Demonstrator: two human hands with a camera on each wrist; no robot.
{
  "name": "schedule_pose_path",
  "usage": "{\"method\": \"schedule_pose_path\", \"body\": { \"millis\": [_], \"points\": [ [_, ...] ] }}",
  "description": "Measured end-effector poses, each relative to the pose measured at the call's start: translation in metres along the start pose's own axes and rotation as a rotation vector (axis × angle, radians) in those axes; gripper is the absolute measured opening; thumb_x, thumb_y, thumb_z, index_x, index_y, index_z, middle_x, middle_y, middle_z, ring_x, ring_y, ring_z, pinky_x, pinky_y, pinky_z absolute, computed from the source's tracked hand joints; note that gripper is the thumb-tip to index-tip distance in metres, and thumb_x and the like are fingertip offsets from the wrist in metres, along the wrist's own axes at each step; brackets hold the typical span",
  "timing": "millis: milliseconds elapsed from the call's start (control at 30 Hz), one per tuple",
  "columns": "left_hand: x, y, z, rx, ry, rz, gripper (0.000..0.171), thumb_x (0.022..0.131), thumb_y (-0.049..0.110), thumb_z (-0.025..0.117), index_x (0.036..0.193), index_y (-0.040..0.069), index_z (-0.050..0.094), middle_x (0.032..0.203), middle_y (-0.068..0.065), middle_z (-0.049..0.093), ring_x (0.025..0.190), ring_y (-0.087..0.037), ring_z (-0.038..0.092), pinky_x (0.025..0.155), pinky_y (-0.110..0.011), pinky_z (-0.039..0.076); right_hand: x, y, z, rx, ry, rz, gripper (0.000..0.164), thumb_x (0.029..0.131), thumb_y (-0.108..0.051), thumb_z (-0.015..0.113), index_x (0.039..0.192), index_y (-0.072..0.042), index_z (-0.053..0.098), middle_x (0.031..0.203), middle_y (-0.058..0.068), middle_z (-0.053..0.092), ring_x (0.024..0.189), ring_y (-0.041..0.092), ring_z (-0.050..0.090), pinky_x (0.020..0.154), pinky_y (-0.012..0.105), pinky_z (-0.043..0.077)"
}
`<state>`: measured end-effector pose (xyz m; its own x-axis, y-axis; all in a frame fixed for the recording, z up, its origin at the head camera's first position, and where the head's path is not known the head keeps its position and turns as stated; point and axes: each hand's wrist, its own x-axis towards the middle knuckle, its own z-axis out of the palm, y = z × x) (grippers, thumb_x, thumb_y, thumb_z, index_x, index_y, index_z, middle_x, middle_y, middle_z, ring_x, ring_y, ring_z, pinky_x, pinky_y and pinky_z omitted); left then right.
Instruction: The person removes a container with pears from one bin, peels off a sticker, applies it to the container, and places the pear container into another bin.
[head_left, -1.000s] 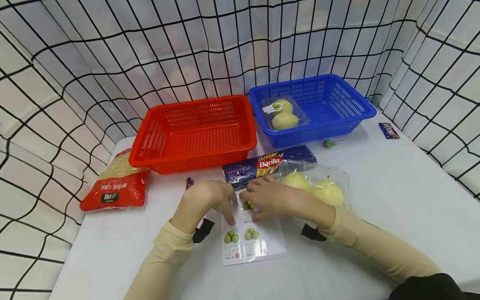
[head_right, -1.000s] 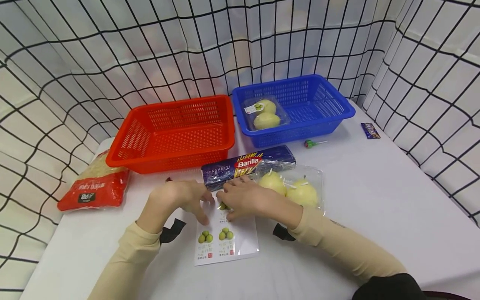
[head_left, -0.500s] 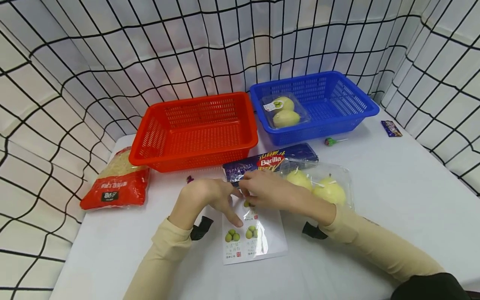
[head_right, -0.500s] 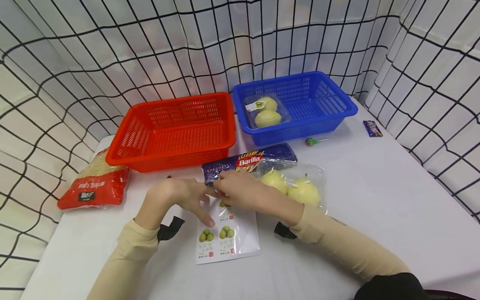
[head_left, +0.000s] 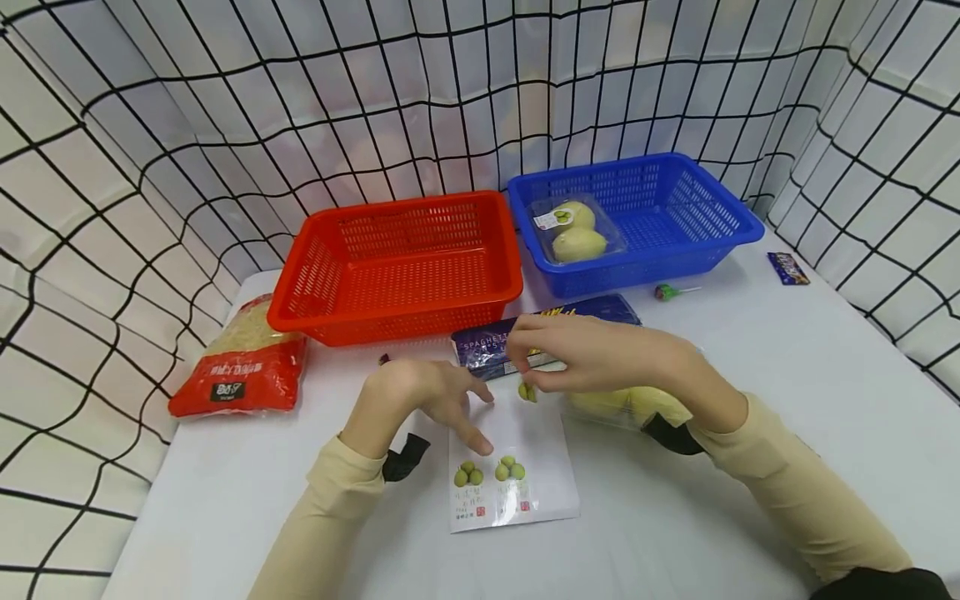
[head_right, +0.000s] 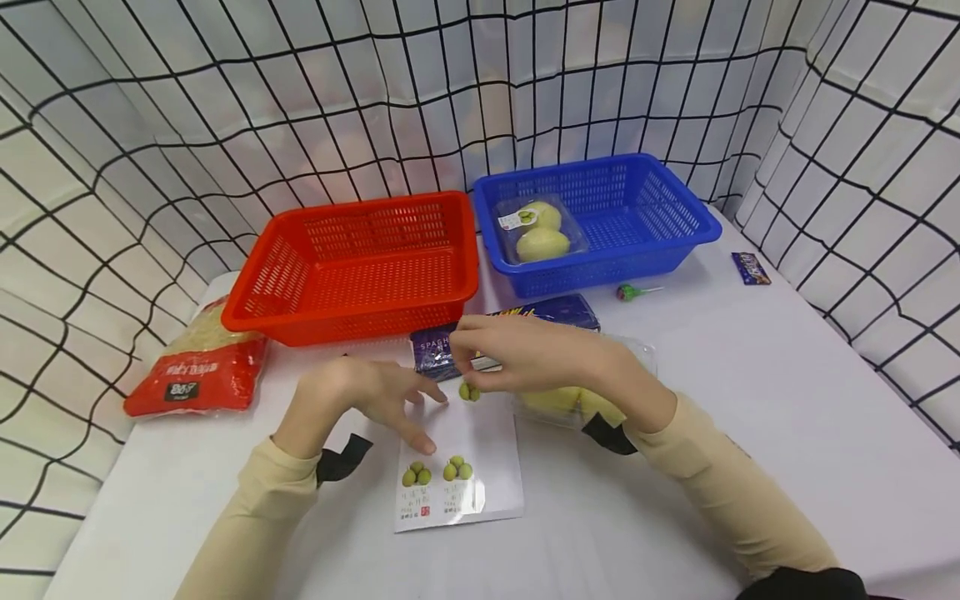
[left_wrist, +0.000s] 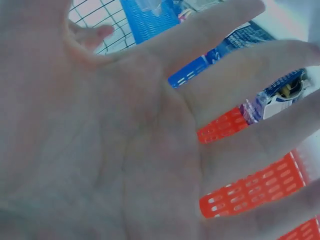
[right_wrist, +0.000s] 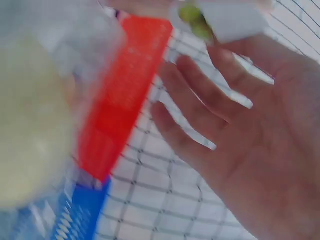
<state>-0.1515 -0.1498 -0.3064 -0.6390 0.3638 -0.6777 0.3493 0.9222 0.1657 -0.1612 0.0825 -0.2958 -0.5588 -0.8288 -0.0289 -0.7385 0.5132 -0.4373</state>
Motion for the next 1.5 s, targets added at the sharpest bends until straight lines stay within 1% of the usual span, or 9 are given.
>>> {"method": "schedule_pose_path", "body": {
  "millis": [133,233,433,567,833,1033,1200,1333,1500],
  "points": [
    [-0.003,-0.001,-0.004,-0.037,0.075,0.038,0.081,0.084,0.071,0.069,0.151,0.029,0.052,0.146,-0.002,0.06,0.134,-0.022,0.055,0.114,-0.05,0.047,-0.023,0.006,-0.021,0.015,-0.028,0.036,0.005,0.101,-0.026,0.062,0.106,-0.024,0.063,0.101,-0.013,0.06,0.094,0.005,0.059,0.087,0.028,0.057],
    [-0.007,0.002,-0.006,-0.079,0.181,0.084,0.081,0.086,0.073,0.065,0.152,0.028,0.05,0.154,-0.001,0.056,0.134,-0.024,0.056,0.113,-0.051,0.049,-0.037,0.011,-0.035,0.005,-0.014,0.089,0.003,0.101,-0.027,0.063,0.103,-0.025,0.062,0.099,-0.012,0.06,0.09,0.006,0.059,0.082,0.028,0.056],
    [-0.007,0.025,0.0,-0.081,0.433,0.305,0.073,0.095,0.065,0.059,0.155,0.024,0.046,0.156,0.002,0.054,0.14,-0.021,0.055,0.118,-0.046,0.045,-0.051,0.019,-0.048,-0.03,0.009,0.231,0.015,0.095,-0.031,0.073,0.095,-0.023,0.061,0.097,-0.004,0.061,0.088,0.014,0.057,0.075,0.029,0.049],
    [-0.001,0.041,0.008,-0.051,0.504,0.385,0.071,0.1,0.061,0.054,0.161,0.031,0.034,0.164,0.006,0.042,0.151,-0.019,0.043,0.124,-0.047,0.038,-0.052,0.02,-0.05,-0.035,-0.016,0.303,0.02,0.093,-0.032,0.075,0.096,-0.019,0.06,0.1,-0.002,0.062,0.09,0.017,0.057,0.075,0.03,0.049],
    [0.004,0.052,0.021,-0.041,0.494,0.404,0.08,0.1,0.059,0.055,0.165,0.034,0.014,0.165,0.006,0.04,0.142,-0.02,0.054,0.121,-0.043,0.043,-0.039,0.017,-0.038,-0.076,-0.149,0.323,0.02,0.091,-0.024,0.076,0.103,-0.014,0.064,0.101,0.001,0.066,0.085,0.015,0.058,0.08,0.031,0.054],
    [0.004,0.054,0.026,-0.012,0.511,0.457,0.067,0.102,0.055,0.053,0.161,0.032,0.03,0.166,0.005,0.04,0.148,-0.018,0.047,0.123,-0.044,0.04,-0.032,0.015,-0.028,-0.126,-0.209,0.376,0.027,0.088,-0.024,0.08,0.107,-0.014,0.062,0.107,0.004,0.061,0.083,0.017,0.057,0.071,0.027,0.052],
    [0.005,0.059,0.025,0.059,0.515,0.485,0.057,0.104,0.05,0.054,0.155,0.028,0.043,0.166,-0.007,0.04,0.148,-0.03,0.047,0.122,-0.052,0.04,-0.031,0.016,-0.024,-0.159,-0.204,0.407,0.027,0.089,-0.028,0.081,0.103,-0.015,0.062,0.104,0.004,0.058,0.08,0.017,0.054,0.065,0.024,0.045],
    [0.006,0.064,0.024,0.108,0.485,0.47,0.052,0.105,0.049,0.052,0.153,0.03,0.046,0.169,-0.013,0.032,0.136,-0.037,0.059,0.12,-0.058,0.04,-0.031,0.02,-0.021,-0.187,-0.189,0.418,0.024,0.09,-0.026,0.08,0.104,-0.015,0.063,0.103,0.003,0.057,0.082,0.018,0.054,0.066,0.025,0.044],
    [0.008,0.07,0.024,0.145,0.466,0.459,0.047,0.105,0.048,0.052,0.151,0.034,0.048,0.17,-0.014,0.029,0.109,-0.036,0.074,0.115,-0.06,0.045,-0.031,0.028,-0.02,-0.229,-0.172,0.454,0.02,0.094,-0.022,0.074,0.108,-0.013,0.064,0.107,0.005,0.056,0.086,0.019,0.056,0.07,0.029,0.05]
  ]
}}
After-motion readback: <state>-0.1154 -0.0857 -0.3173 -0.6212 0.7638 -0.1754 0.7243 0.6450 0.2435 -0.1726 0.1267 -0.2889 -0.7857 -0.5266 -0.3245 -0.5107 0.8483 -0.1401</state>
